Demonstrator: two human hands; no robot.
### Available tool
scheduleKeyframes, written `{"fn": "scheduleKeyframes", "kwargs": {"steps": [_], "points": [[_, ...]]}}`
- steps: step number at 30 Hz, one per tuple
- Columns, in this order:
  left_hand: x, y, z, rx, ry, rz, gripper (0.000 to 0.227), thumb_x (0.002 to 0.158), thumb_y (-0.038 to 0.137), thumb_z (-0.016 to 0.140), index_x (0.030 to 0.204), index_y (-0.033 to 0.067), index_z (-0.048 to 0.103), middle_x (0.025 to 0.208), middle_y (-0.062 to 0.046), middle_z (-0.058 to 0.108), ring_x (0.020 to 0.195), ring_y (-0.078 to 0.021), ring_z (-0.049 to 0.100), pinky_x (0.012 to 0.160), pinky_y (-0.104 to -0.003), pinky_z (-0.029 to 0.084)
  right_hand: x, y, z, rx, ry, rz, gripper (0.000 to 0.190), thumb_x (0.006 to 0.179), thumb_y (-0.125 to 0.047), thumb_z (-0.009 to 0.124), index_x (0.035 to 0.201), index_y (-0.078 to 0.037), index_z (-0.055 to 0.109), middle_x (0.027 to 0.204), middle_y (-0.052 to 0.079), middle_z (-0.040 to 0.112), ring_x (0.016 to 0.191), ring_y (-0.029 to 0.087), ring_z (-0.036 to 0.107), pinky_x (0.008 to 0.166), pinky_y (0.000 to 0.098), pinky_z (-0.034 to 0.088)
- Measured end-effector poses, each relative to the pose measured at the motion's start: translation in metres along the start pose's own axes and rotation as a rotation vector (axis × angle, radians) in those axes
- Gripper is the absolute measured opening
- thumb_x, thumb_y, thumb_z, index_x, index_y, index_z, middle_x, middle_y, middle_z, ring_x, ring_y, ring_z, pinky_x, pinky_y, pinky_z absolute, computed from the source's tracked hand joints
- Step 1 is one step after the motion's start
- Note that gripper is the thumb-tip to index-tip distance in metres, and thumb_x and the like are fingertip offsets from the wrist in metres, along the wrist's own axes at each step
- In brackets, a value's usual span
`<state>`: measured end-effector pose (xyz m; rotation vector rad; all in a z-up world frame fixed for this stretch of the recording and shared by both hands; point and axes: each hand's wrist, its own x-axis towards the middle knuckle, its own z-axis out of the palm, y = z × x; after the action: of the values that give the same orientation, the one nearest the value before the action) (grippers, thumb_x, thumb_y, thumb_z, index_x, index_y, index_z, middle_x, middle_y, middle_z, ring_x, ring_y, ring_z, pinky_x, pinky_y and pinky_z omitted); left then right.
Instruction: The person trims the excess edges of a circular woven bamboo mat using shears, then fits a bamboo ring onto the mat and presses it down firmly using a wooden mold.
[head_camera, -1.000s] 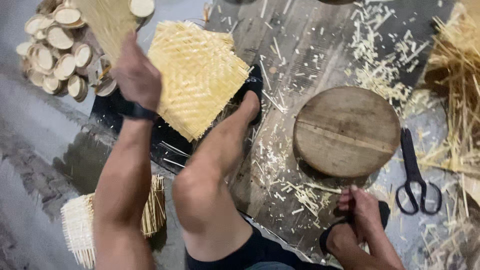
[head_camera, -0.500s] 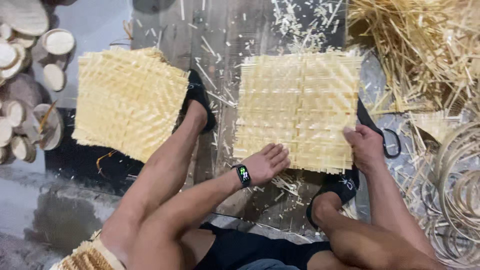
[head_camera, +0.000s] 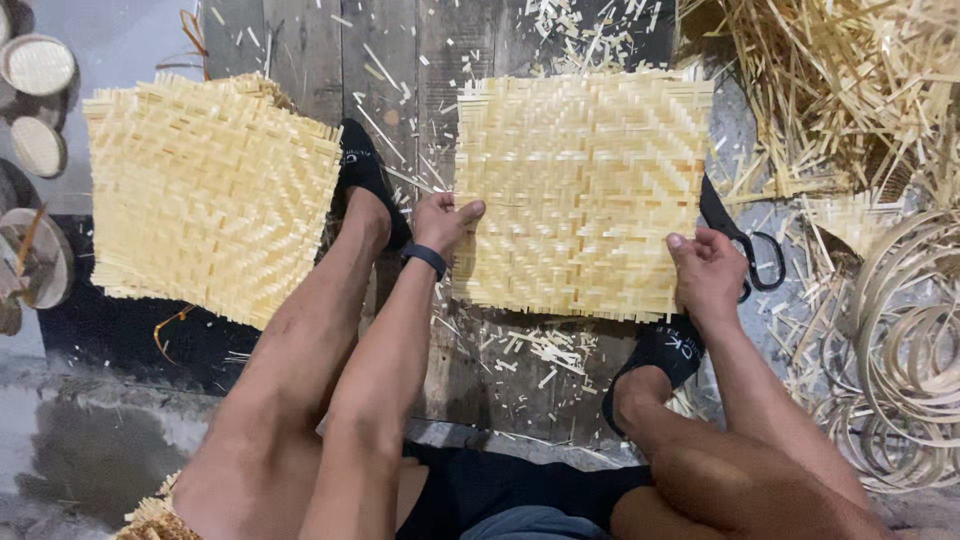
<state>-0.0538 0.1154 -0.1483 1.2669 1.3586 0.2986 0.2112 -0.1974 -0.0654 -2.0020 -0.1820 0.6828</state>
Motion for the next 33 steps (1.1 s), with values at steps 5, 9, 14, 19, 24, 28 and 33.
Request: {"fn": "scheduleKeyframes", "kwargs": {"steps": [5,9,14,19,24,28,33], "points": [[-0.005,0.004,0.003,-0.005,0.02,0.054,0.04,0.072,0.018,0.093,0.098,-0.0023,0.07,0.087,-0.009,0.076,0.07,-0.0114,0.07,0.064,-0.027,0.058,-0.026,-0.069,0.018,-0.737,-0.154,-0.509,0.061,0.089,-0.038,0.08,0.136,-0.005,0.057,0.111,0.013,0.059,0.116,0.029,0.055,0.109,0.0511,0.042],[-0.023,0.022,0.004,0.002,0.029,0.079,0.033,0.074,0.017,0.09,0.094,0.0012,0.069,0.082,-0.006,0.075,0.07,-0.0131,0.069,0.064,-0.028,0.057,-0.04,-0.095,0.059,-0.886,-0.229,-0.998,0.066,0.09,-0.047,0.071,0.144,-0.011,0.057,0.145,0.019,0.046,0.139,0.04,0.038,0.113,0.0603,0.029],[-0.124,0.073,0.04,0.155,0.29,0.207,0.01,0.092,0.016,0.069,0.086,0.0096,0.065,0.074,-0.002,0.069,0.068,-0.0198,0.066,0.066,-0.038,0.055,-0.042,-0.093,0.067,-1.007,-0.2,-1.018,0.064,0.096,-0.048,0.064,0.15,-0.015,0.055,0.151,0.017,0.045,0.146,0.04,0.03,0.117,0.0637,0.019],[-0.253,0.111,0.113,0.502,0.033,0.955,0.009,0.094,0.005,0.065,0.101,0.0073,0.06,0.107,-0.012,0.069,0.099,-0.0287,0.068,0.086,-0.038,0.055,-0.041,-0.081,0.066,-0.982,-0.193,-0.943,0.064,0.097,-0.047,0.063,0.152,-0.016,0.053,0.154,0.018,0.043,0.148,0.041,0.027,0.119,0.0644,0.017],[-0.199,0.1,0.064,0.172,0.172,0.608,0.017,0.095,0.012,0.064,0.109,0.004,0.066,0.104,-0.012,0.071,0.094,-0.0232,0.069,0.08,-0.038,0.058,-0.042,-0.081,0.071,-1.023,-0.24,-0.936,0.064,0.099,-0.046,0.061,0.154,-0.016,0.051,0.156,0.019,0.04,0.15,0.041,0.025,0.12,0.0652,0.015],[-0.078,0.068,0.008,0.203,0.231,0.108,0.032,0.077,0.015,0.086,0.103,0.0054,0.07,0.094,-0.006,0.073,0.08,-0.0173,0.07,0.071,-0.035,0.059,-0.042,-0.073,0.074,-0.993,-0.233,-0.987,0.063,0.101,-0.046,0.06,0.155,-0.017,0.05,0.16,0.019,0.037,0.152,0.042,0.022,0.121,0.0658,0.013],[-0.013,-0.005,0.006,-0.025,0.071,0.114,0.042,0.073,0.013,0.091,0.108,0.0013,0.07,0.089,-0.005,0.075,0.076,-0.0128,0.07,0.069,-0.031,0.059,-0.036,-0.068,0.072,-0.966,-0.181,-1.022,0.064,0.098,-0.046,0.061,0.155,-0.016,0.051,0.161,0.02,0.035,0.152,0.042,0.022,0.119,0.0647,0.014]]}}
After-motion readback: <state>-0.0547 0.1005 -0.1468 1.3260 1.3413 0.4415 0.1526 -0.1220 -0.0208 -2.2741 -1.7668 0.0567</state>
